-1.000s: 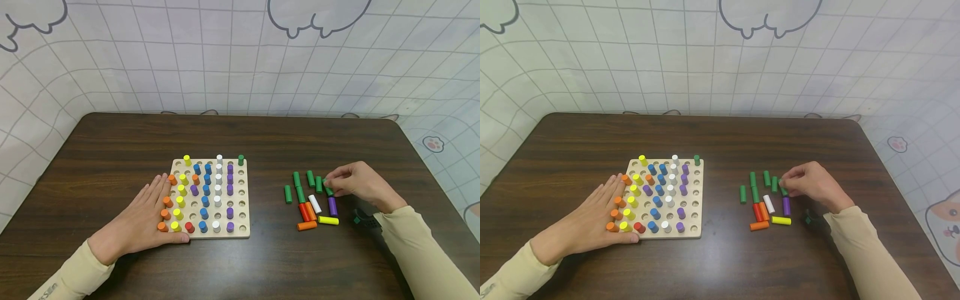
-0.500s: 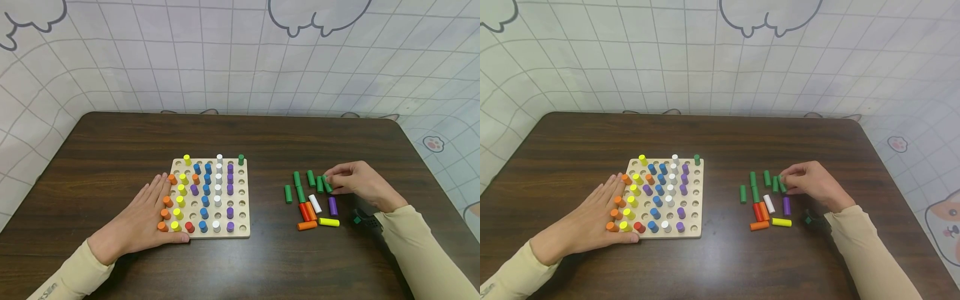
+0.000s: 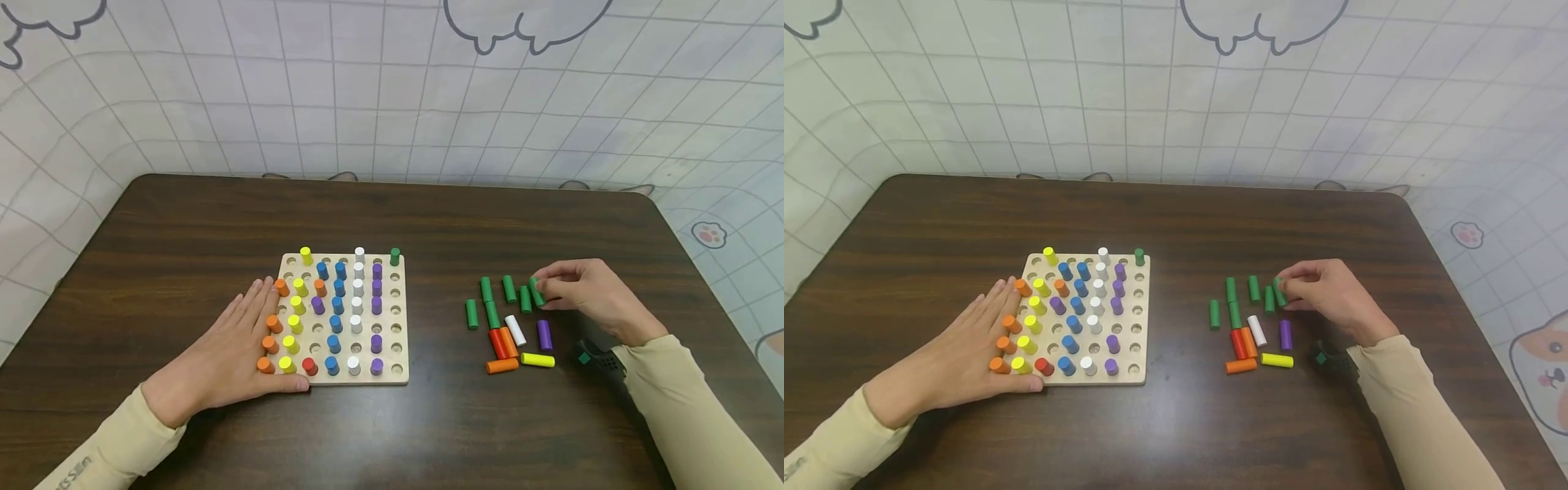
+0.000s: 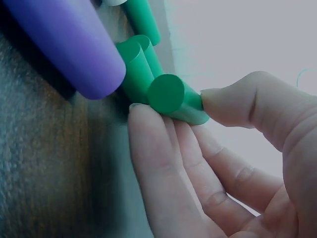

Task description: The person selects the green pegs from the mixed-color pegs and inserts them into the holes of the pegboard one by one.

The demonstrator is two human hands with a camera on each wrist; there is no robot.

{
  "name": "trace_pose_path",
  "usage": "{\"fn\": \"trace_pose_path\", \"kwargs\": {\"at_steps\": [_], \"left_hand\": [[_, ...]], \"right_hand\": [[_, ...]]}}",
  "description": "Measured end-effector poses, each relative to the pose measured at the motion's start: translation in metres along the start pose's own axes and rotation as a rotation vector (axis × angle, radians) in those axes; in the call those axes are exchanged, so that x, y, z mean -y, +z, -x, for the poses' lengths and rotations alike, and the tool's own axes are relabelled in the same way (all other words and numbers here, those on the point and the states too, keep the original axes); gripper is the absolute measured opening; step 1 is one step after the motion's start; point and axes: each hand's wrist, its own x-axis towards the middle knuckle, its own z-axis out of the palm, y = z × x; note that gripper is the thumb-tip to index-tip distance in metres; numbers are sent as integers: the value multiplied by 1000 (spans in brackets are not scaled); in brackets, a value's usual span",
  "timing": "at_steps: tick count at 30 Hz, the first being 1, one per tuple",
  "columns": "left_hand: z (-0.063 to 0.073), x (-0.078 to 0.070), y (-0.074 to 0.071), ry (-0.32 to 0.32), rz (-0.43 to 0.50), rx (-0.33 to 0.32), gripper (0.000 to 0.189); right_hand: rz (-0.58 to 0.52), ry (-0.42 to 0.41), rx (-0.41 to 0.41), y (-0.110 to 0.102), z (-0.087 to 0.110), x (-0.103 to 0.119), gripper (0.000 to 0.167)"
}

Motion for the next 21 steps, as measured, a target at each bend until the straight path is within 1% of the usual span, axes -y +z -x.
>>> {"fn": "trace_pose_path", "kwargs": {"at_steps": [3, 8, 14, 21], "left_hand": [[1, 0, -3, -6, 3, -2, 141], [2, 0, -5, -8, 7, -5, 141], [2, -2, -5, -3, 4, -10, 144], [2, -2, -2, -2, 10, -9, 144]], "right_hand": [[10, -7, -20, -2, 2, 5, 38], [-7, -8, -52, -5, 5, 9, 39], [-13, -5, -62, -6, 6, 11, 47], [-61, -72, -74, -8, 2, 27, 44]]}}
